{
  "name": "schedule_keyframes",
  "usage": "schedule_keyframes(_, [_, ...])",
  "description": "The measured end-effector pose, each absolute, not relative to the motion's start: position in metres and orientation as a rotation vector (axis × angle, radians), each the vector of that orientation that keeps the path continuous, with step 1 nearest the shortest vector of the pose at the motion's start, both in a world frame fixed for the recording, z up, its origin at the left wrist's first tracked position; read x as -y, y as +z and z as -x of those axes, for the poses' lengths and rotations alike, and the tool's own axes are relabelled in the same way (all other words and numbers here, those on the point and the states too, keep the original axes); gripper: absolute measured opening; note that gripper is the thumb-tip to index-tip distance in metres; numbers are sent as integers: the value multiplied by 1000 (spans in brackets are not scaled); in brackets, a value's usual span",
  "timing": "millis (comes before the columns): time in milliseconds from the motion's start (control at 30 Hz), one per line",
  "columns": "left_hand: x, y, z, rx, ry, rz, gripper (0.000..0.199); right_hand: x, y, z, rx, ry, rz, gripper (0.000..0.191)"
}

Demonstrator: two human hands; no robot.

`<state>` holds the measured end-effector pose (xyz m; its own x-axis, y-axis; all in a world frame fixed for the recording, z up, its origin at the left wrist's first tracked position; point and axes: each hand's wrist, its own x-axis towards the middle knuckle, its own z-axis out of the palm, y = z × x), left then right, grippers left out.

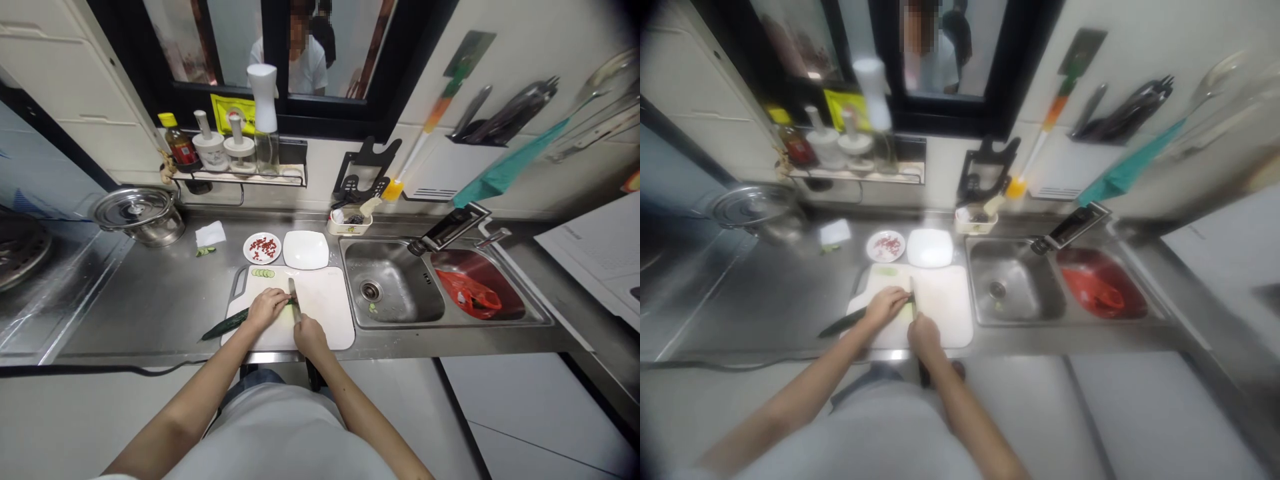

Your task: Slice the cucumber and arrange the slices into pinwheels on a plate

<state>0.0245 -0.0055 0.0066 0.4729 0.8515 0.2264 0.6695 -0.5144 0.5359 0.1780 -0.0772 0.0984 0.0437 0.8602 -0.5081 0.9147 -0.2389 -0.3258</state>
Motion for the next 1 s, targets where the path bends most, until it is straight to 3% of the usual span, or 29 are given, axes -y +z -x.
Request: schedule_keyframes(1000, [8,13,-25,-1288,653,-2336,24,43,73,-164,-1906,-950,-2266,32])
